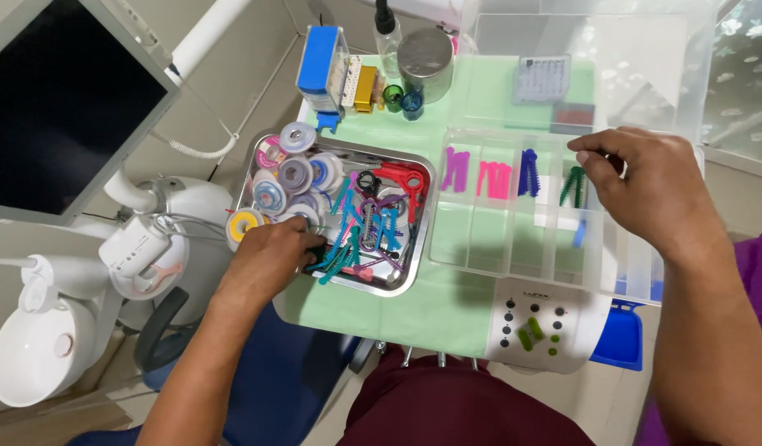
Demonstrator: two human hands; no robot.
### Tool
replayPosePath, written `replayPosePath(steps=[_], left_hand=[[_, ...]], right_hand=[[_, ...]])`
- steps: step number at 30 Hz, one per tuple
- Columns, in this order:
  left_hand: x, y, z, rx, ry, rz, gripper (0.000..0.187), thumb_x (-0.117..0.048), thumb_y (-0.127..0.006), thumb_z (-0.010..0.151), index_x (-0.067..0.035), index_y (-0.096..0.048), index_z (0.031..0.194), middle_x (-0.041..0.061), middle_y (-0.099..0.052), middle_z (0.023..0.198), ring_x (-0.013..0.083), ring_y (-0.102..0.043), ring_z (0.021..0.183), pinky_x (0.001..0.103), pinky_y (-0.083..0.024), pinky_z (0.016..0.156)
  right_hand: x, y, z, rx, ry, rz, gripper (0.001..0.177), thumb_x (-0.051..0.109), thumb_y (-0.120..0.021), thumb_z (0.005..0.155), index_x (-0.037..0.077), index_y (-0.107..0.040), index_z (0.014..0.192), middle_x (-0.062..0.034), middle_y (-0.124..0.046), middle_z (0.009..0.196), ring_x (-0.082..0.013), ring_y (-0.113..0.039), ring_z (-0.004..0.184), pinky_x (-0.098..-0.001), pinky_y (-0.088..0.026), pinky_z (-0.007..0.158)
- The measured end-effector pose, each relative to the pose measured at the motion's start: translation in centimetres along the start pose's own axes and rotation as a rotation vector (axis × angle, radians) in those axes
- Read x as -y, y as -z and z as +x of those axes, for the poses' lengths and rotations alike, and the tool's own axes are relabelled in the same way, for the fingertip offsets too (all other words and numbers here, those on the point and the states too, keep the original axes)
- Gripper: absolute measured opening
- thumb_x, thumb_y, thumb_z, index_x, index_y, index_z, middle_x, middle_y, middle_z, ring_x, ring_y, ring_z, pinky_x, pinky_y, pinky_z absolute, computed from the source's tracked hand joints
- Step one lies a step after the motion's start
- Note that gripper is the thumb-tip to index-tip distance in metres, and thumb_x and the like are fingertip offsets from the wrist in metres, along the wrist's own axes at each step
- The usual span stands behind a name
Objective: Organizing small dental ligatures from a metal tray into a compartmentalized storage box.
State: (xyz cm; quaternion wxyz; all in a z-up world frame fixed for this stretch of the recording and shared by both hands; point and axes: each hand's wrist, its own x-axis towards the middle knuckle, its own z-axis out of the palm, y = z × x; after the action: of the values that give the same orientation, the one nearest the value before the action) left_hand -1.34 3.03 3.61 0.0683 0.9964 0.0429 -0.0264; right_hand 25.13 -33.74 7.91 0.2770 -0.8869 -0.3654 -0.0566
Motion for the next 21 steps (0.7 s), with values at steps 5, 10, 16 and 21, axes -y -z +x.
replayPosePath(steps=[5,10,16,21], left_hand=[[0.3,0.0,1.0,0.018,-0.083,0.092,0.023,-0.020,-0.078,0.074,-0.016,-0.079,0.096,0.005,-0.069,0.091,0.0290,-0.070,0.081,0.044,-0.054,0.068],[0.9,-0.2,1.1,-0.077,-0.274,0.066,0.021,-0.018,-0.077,0.073,-0.011,-0.079,0.092,0.005,-0.071,0.099,0.0292,-0.070,0.079,0.044,-0.054,0.065],[1.5,-0.2,0.8,0.002,-0.291,0.092,0.017,-0.023,-0.075,0.080,-0.010,-0.077,0.091,0.007,-0.068,0.089,0.0292,-0.070,0.078,0.045,-0.054,0.067],[1.8,-0.3,0.7,-0.024,-0.299,0.073,0.015,-0.023,-0.074,0.084,-0.010,-0.077,0.092,0.007,-0.066,0.086,0.0284,-0.069,0.078,0.045,-0.053,0.065]], right_hand=[[0.8,-0.5,0.3,-0.007,0.033,0.018,0.017,0.011,-0.071,0.099,0.007,-0.079,0.114,-0.0136,-0.075,0.095,-0.0220,-0.066,0.067,-0.0356,-0.054,0.068],[1.3,-0.5,0.2,0.009,0.004,-0.003,0.017,0.011,-0.071,0.099,0.007,-0.079,0.114,-0.0132,-0.075,0.094,-0.0211,-0.066,0.065,-0.0352,-0.054,0.065],[2.1,-0.9,0.1,-0.002,-0.007,0.042,0.017,0.011,-0.071,0.100,0.007,-0.079,0.114,-0.0124,-0.074,0.092,-0.0203,-0.064,0.064,-0.0353,-0.053,0.064],[3.5,-1.6,0.5,0.050,-0.065,0.027,0.017,0.014,-0.072,0.100,0.009,-0.079,0.115,-0.0120,-0.075,0.090,-0.0219,-0.064,0.061,-0.0359,-0.053,0.063]])
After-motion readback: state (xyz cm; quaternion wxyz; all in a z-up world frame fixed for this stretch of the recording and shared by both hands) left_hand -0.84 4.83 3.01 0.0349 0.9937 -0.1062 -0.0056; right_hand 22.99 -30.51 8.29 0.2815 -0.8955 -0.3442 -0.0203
